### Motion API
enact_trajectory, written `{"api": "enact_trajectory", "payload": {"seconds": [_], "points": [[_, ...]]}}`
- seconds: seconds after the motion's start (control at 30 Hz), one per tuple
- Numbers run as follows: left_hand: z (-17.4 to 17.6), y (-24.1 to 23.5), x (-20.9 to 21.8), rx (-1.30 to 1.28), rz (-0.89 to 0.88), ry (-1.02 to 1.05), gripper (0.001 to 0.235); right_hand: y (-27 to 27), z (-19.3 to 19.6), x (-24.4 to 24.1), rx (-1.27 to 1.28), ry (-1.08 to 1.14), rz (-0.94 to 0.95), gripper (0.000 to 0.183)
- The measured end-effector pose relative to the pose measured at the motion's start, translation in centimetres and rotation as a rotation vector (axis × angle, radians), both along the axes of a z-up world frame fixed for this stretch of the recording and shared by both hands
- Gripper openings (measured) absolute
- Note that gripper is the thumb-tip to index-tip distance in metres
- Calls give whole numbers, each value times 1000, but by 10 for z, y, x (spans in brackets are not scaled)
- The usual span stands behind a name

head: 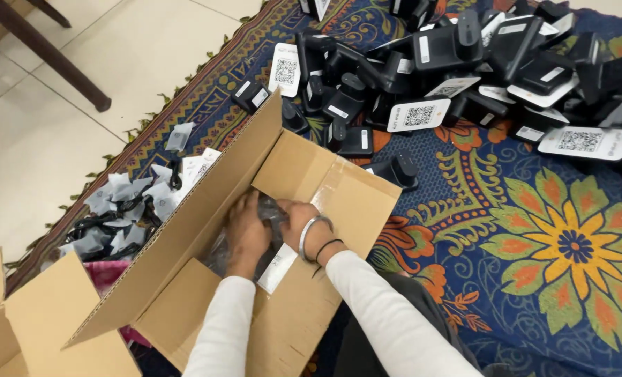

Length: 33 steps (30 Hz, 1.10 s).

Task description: The person unpacks barcode scanners from plastic bags and places them into cardboard boxes while sitting on a patterned rug.

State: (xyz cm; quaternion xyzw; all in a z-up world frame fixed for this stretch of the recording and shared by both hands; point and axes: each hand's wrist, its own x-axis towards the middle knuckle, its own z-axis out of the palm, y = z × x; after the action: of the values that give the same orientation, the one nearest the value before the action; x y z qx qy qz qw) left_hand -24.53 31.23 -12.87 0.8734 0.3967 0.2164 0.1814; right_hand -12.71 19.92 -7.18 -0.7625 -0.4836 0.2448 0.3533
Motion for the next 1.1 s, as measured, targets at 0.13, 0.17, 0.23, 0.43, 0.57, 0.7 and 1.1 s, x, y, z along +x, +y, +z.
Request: {"api": "enact_trajectory", "payload": {"seconds": [0.13, 0.17, 0.23, 0.43, 0.57, 0.7, 1.1], "points": [[16, -7, 2, -45, 125, 90, 33, -3, 2, -1, 69, 35, -33, 45], [24, -10, -3, 52, 106, -72, 22, -6, 5, -3, 176, 131, -14, 48], [47, -18, -9, 143, 80, -235, 13, -13, 11, -5, 281, 224, -4, 52], [109, -30, -14, -230, -165, -658, 22, -28, -9, 3, 682, -123, -16, 29], [116, -37, 9, -564, -83, -881, 28, -65, 1, 21, 720, 620, -99, 22], [104, -69, 62, -646, -128, -989, 43, -120, 17, 67, 823, 873, -193, 20], [75, -241, 223, -1379, -452, -624, 18, -365, -62, 202, 745, 1090, -751, 20]]}}
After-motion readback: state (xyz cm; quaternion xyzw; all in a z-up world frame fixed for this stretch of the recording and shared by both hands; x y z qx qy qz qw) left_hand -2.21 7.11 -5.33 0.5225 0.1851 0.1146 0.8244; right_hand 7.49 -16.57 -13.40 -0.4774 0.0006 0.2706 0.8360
